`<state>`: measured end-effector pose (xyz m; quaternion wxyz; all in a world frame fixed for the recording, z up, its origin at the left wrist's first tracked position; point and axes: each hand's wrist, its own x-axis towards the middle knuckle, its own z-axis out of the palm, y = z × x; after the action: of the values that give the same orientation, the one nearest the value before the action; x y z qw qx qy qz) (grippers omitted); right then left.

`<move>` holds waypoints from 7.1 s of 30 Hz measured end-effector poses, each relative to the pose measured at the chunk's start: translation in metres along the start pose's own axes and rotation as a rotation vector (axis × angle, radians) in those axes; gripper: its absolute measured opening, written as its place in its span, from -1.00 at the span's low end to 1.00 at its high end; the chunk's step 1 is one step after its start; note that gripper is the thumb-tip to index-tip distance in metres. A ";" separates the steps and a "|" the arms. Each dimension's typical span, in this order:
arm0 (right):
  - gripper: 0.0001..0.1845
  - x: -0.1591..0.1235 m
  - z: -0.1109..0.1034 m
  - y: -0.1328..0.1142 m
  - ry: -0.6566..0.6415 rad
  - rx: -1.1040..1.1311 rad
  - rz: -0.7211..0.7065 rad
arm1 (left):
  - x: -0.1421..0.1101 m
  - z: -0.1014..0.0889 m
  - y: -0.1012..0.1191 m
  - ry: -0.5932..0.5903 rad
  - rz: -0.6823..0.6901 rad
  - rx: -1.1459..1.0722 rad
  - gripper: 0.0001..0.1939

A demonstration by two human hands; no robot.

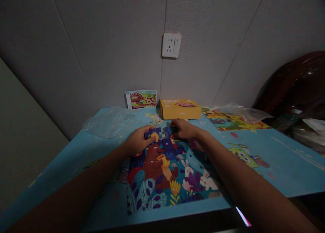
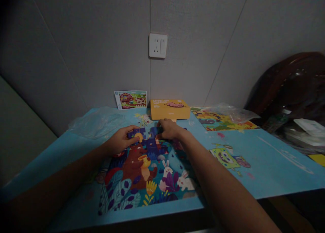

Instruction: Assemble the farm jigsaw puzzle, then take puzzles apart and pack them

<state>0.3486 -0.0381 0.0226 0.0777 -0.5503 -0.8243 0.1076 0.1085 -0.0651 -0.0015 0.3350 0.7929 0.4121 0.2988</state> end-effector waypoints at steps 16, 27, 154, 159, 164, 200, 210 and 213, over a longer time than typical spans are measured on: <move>-0.66 0.001 0.045 -0.038 0.235 0.039 0.007 | 0.011 -0.009 -0.003 0.386 -0.141 -0.035 -0.69; -0.89 0.000 0.033 -0.034 0.295 0.357 -0.135 | 0.008 -0.008 -0.014 0.314 -0.045 0.034 -0.71; -0.43 -0.016 -0.005 0.015 -0.046 -0.007 0.015 | -0.004 -0.006 0.007 0.039 0.116 0.260 -0.64; -0.43 -0.016 -0.010 0.016 -0.085 0.004 0.050 | -0.003 -0.005 0.008 0.031 0.104 0.265 -0.63; -0.53 -0.015 -0.012 0.016 -0.063 -0.015 -0.037 | -0.001 -0.004 0.005 0.036 0.096 0.264 -0.63; -0.25 -0.030 -0.026 0.020 -0.364 -0.182 0.191 | -0.003 -0.006 0.010 0.022 0.080 0.268 -0.62; -0.39 -0.035 -0.037 -0.004 -0.126 0.062 0.038 | -0.002 -0.004 0.003 0.113 0.100 0.338 -0.57; -0.33 -0.033 -0.021 -0.014 -0.174 -0.070 0.093 | -0.002 -0.006 0.004 0.107 0.025 0.380 -0.51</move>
<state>0.3536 -0.0720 0.0459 -0.0187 -0.5791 -0.8046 0.1297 0.1044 -0.0669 0.0047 0.1529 0.8300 0.4683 0.2616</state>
